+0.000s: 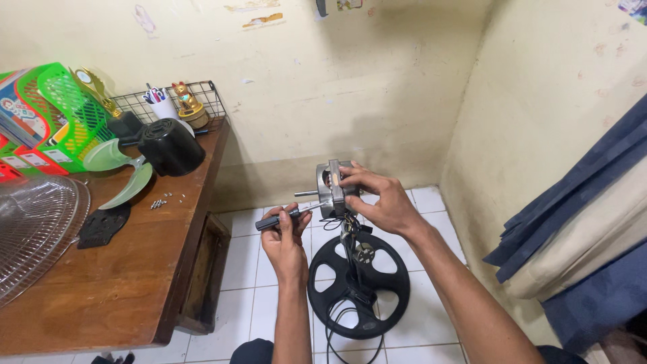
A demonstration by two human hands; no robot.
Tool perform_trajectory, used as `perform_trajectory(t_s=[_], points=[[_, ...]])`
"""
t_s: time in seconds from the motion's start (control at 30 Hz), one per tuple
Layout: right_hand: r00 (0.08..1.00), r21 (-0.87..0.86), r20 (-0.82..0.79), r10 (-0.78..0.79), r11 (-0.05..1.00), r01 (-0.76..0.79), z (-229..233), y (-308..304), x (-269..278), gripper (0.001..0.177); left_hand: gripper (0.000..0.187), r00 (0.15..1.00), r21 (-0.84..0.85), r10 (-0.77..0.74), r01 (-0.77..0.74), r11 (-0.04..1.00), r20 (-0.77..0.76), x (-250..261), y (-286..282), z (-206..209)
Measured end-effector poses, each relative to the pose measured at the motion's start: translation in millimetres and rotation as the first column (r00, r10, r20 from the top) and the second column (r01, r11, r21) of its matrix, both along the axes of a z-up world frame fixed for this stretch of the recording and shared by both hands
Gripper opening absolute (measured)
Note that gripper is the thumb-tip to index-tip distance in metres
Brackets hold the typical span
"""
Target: The person sits on the floor and works on a disassembled electric fan motor mounted on its stand. They use a screwdriver to tighten screws on the motor housing and handle small metal parts, placing tools and screws on a nearby table.
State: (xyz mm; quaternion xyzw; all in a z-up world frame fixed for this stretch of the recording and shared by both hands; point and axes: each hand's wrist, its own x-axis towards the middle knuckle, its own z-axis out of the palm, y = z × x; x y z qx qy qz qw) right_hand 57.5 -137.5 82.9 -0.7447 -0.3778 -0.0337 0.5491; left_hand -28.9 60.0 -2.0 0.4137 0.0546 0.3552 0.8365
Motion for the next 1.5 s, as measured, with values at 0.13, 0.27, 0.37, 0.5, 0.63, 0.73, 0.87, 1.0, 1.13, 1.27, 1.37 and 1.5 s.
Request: perform_trajectory(t_s=[0.13,0.27,0.37,0.5,0.63,0.73,0.87,1.0,1.13,1.27,1.37,1.5], points=[[0.999,0.005,0.024,-0.035,0.999,0.034,-1,3,-1,0.031,0.027,1.000,-0.009,-0.014,0.014,1.000,0.014,3,0,-1],[0.995,-0.003,0.055,-0.078,0.997,0.078,0,6,-3,0.028,0.028,0.999,0.001,-0.039,0.039,0.999,0.022,7,0,-2],[0.993,-0.002,0.077,-0.095,0.995,0.095,0,8,-6,0.028,0.028,0.998,-0.004,-0.064,0.064,0.998,0.015,9,-1,-4],[0.994,0.008,0.050,-0.102,0.995,0.102,-1,9,-8,0.028,0.028,0.995,-0.020,-0.084,0.085,0.996,0.048,11,1,-6],[0.995,0.009,0.031,-0.096,0.995,0.096,-2,9,-7,0.027,0.029,0.997,-0.021,-0.072,0.072,0.997,0.025,12,3,-7],[0.995,0.024,0.032,-0.093,0.995,0.092,-4,9,-7,0.027,0.029,0.996,-0.008,-0.084,0.084,0.996,0.033,13,3,-7],[0.995,0.029,0.029,-0.095,0.995,0.094,-6,9,-6,0.027,0.031,0.997,-0.003,-0.079,0.079,0.997,0.016,14,4,-7],[0.995,0.042,0.038,-0.095,0.995,0.093,-8,9,-6,0.028,0.034,0.997,0.000,-0.069,0.069,0.998,-0.037,14,4,-5],[0.994,0.043,0.049,-0.103,0.994,0.100,-8,9,-6,0.027,0.033,0.993,-0.027,-0.071,0.069,0.997,-0.093,14,3,-3],[0.992,0.032,0.045,-0.115,0.993,0.113,-10,9,-5,0.027,0.034,0.980,-0.001,-0.044,0.045,0.999,-0.194,16,5,0],[0.991,0.038,0.069,-0.115,0.993,0.113,-11,9,-5,0.027,0.035,0.962,0.085,0.047,-0.025,0.996,-0.270,16,5,3],[0.990,0.041,0.078,-0.115,0.993,0.112,-11,9,-4,0.026,0.042,0.958,0.155,0.089,-0.047,0.987,-0.274,15,6,11]])
